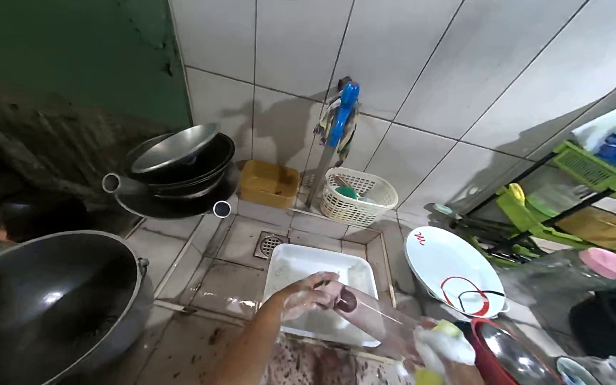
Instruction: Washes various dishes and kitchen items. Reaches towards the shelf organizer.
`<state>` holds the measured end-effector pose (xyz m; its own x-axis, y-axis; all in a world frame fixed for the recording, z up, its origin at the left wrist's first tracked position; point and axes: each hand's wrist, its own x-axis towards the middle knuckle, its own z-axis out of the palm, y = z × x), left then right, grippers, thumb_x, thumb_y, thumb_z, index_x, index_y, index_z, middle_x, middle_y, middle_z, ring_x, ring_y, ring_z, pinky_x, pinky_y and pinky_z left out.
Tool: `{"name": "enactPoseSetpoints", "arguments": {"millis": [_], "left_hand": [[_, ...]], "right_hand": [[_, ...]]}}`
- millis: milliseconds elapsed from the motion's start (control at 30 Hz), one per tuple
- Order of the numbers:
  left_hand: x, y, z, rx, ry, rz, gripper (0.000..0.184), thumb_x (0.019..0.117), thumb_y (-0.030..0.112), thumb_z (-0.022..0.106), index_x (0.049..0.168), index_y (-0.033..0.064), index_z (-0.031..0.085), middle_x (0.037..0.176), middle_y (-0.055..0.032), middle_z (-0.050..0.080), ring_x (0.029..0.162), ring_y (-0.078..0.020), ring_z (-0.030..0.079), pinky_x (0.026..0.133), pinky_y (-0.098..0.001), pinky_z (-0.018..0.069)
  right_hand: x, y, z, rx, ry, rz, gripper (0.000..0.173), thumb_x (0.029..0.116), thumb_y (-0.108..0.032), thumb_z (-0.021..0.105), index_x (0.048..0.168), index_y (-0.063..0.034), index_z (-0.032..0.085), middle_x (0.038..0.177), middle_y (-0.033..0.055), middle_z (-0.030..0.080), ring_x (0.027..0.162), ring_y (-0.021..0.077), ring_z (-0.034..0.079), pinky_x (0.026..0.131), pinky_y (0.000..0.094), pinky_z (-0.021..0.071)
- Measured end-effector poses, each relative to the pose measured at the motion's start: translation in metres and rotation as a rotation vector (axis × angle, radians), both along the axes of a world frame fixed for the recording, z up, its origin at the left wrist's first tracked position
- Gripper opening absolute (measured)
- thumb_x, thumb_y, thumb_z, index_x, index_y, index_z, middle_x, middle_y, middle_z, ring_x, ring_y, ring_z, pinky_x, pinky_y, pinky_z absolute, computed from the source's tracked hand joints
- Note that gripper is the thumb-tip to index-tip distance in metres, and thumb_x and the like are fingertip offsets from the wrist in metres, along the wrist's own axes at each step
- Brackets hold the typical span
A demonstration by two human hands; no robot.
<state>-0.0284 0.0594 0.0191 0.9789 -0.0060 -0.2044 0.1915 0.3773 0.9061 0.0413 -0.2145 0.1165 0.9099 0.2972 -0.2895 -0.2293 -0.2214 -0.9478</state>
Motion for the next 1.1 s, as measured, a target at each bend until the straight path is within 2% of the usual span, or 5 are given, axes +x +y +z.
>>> {"name": "enactPoseSetpoints", "arguments": {"millis": [267,433,667,833,1100], "left_hand": [[0.009,-0.01,0.0,0.054,0.38,-0.073,0.04,0.1086,0.044,0.039,0.092,0.0142,0.059,0.064,0.0036,0.051,0.05,-0.0047,0.046,0.048,-0.0197,0.0397],[0.016,-0.007,-0.011,0.077,0.489,-0.15,0.057,0.1085,0.054,0.029,0.082,0.012,0.057,0.06,0.0012,0.055,0.045,-0.0051,0.045,0.043,-0.0187,0.0346],[0.025,-0.014,-0.041,0.246,0.5,0.073,0.05,0.1102,0.048,0.032,0.109,0.0059,0.059,0.079,-0.0061,0.058,0.064,-0.0147,0.055,0.06,-0.0301,0.0475],[0.026,-0.024,-0.021,0.792,0.269,0.091,0.038,0.101,0.023,0.061,0.134,0.0058,0.063,0.137,-0.0206,0.058,0.13,-0.034,0.055,0.11,-0.0503,0.0441],[0.01,-0.075,0.03,-0.583,0.223,0.347,0.057,0.1078,0.051,0.037,0.14,0.0055,0.044,0.11,-0.017,0.068,0.092,-0.0266,0.07,0.079,-0.0415,0.0597]], "right_hand": [[-0.017,-0.011,0.003,-0.238,-0.582,0.229,0.052,0.0799,-0.016,0.078,0.118,0.0141,0.06,0.109,0.0136,0.068,0.101,0.006,0.065,0.091,0.0216,0.0539],[-0.025,-0.004,0.026,-0.599,-1.018,0.628,0.04,0.0923,-0.041,0.071,0.116,-0.0087,0.075,0.12,0.0199,0.071,0.117,0.0362,0.066,0.101,0.0525,0.0527],[0.01,-0.005,0.012,-0.35,-0.878,0.1,0.046,0.0773,-0.019,0.077,0.113,0.0065,0.065,0.109,0.0169,0.069,0.102,0.0183,0.067,0.09,0.035,0.0566],[0.007,-0.007,0.005,-0.412,-0.804,0.069,0.052,0.079,-0.02,0.078,0.117,0.0112,0.063,0.11,0.0224,0.069,0.101,0.0213,0.067,0.091,0.0362,0.0562],[-0.051,0.034,-0.026,-0.376,-1.039,0.152,0.045,0.0816,-0.026,0.079,0.109,0.0079,0.072,0.115,0.0284,0.07,0.111,0.0379,0.068,0.102,0.0478,0.0537]]}}
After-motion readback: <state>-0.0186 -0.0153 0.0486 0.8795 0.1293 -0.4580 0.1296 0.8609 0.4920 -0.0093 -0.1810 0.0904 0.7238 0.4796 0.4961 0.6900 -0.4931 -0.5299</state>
